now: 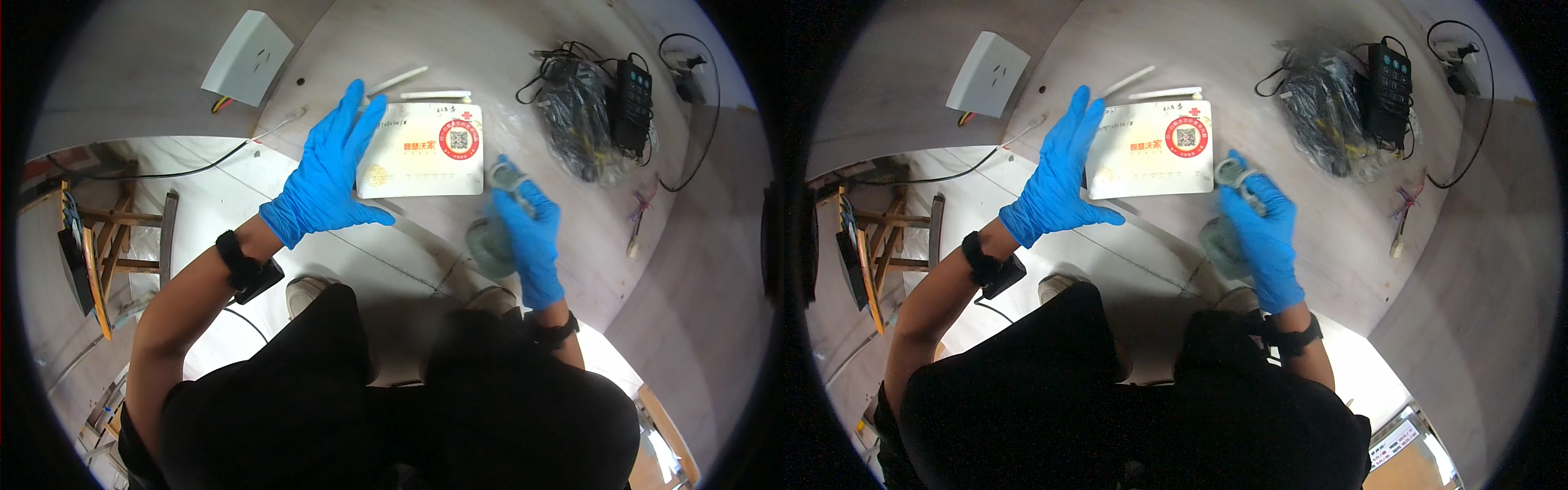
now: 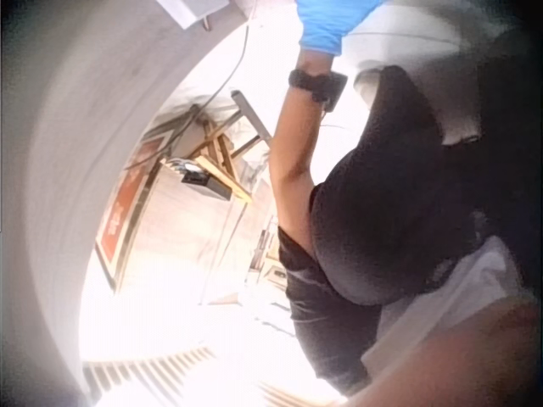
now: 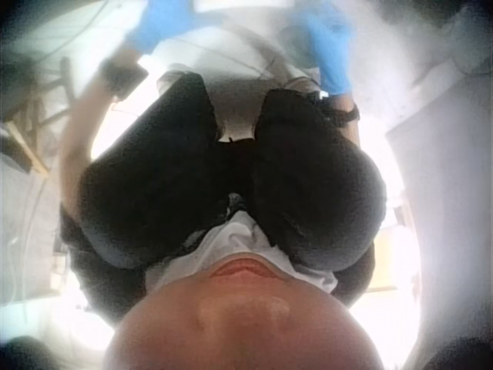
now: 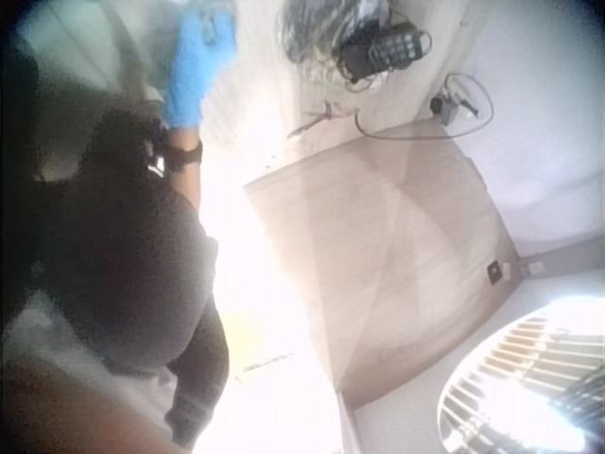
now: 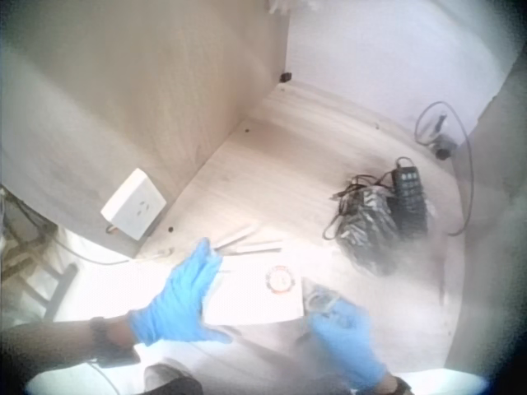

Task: The person wipes down the exterior casing and antennas of a wireless router using a cloth.

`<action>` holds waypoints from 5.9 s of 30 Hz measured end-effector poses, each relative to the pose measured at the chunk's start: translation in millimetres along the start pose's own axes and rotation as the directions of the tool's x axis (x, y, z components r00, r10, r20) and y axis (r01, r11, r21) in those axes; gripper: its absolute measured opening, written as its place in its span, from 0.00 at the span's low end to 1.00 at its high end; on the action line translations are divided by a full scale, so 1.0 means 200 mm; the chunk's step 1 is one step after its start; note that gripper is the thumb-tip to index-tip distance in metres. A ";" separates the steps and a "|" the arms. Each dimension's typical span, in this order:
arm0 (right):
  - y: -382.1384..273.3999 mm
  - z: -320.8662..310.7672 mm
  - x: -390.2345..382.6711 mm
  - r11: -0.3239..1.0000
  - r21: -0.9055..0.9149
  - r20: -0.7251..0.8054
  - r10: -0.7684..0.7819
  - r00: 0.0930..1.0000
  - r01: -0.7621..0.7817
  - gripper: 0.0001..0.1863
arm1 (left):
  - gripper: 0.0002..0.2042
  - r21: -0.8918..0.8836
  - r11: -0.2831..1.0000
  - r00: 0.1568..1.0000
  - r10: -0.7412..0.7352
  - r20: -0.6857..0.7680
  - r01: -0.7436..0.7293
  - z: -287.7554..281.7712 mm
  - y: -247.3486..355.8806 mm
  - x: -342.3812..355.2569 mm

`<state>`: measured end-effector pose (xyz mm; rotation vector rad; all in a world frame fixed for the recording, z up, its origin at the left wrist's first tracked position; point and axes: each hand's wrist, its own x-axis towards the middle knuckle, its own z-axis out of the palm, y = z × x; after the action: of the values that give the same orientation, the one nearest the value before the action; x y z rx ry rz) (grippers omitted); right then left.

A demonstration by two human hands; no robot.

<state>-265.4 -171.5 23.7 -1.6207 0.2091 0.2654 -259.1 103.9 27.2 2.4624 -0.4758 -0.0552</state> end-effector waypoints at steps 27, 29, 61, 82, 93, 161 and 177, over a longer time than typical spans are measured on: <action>-0.19 0.27 0.06 0.158 -0.798 0.563 -0.146 0.814 0.581 0.24 | 0.57 -0.023 1.000 0.997 0.002 0.073 0.000 0.00 0.03 0.12; -0.17 0.25 -0.01 0.198 -0.754 0.605 -0.164 0.779 0.627 0.24 | 0.57 -0.018 1.000 0.997 -0.002 0.074 0.004 0.00 0.02 0.12; 0.13 -0.16 -0.06 0.622 -0.752 -0.049 -0.385 0.922 0.220 0.13 | 0.27 0.167 0.986 1.000 0.008 -0.017 -0.005 0.03 -0.26 -0.18; 0.11 -0.14 -0.06 0.610 -0.758 -0.039 -0.398 0.917 0.233 0.12 | 0.28 0.223 0.975 0.998 0.015 -0.054 -0.003 0.07 -0.27 -0.17; 0.13 -0.15 -0.06 0.603 -0.757 -0.035 -0.421 0.906 0.250 0.12 | 0.27 0.229 0.973 0.997 0.011 -0.074 0.007 0.07 -0.27 -0.17; -0.41 -0.10 0.03 0.932 -0.128 -0.264 -0.361 0.895 0.338 0.17 | 0.34 -0.663 -0.669 0.858 -0.071 0.508 0.336 -0.32 0.29 -0.04; -0.37 0.25 -0.21 0.661 -0.078 0.760 -0.445 0.473 0.747 0.16 | 0.31 -0.842 -0.318 0.789 -0.314 0.528 0.437 -0.27 0.23 -0.02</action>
<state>-287.0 -118.0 103.7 -1.7694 -1.1003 0.3427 -270.3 101.8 97.2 0.7731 0.4154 -0.5983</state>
